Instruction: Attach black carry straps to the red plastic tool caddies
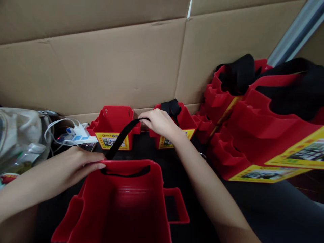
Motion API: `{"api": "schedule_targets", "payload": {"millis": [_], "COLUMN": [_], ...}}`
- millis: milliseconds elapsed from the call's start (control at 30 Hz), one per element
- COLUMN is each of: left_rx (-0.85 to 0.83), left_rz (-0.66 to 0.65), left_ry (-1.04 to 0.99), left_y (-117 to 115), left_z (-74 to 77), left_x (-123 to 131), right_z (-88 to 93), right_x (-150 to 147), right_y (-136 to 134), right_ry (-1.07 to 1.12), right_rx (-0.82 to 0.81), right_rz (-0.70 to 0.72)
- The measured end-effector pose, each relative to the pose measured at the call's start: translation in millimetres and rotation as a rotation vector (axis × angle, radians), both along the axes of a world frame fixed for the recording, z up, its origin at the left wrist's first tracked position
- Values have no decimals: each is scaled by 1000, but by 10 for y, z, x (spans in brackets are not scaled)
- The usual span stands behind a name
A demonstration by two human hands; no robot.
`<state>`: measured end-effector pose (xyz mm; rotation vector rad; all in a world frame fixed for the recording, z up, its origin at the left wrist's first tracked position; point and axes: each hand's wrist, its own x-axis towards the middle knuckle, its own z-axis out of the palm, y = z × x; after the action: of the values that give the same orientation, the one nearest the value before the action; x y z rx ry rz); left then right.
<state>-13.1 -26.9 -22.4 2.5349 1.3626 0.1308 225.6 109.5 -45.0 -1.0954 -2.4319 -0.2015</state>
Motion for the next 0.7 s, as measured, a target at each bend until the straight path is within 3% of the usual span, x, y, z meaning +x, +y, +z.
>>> {"api": "schedule_targets", "payload": {"millis": [133, 300, 367, 433, 500, 700], "left_rx": [60, 312, 328, 241, 179, 65], "left_rz": [33, 281, 242, 174, 183, 383], "left_ry": [-54, -340, -325, -248, -182, 35], "left_y": [8, 304, 481, 629, 727, 832], "left_z": [43, 108, 86, 53, 30, 9], "left_x": [-65, 75, 171, 192, 104, -354], "right_z": [70, 65, 85, 140, 220, 394], "right_x": [42, -152, -174, -89, 112, 863], "right_y": [-60, -228, -277, -292, -273, -181], "right_ry": [53, 62, 95, 127, 131, 174], "right_rx": [-124, -177, -207, -245, -299, -514], "right_rz": [158, 253, 301, 313, 269, 0]}}
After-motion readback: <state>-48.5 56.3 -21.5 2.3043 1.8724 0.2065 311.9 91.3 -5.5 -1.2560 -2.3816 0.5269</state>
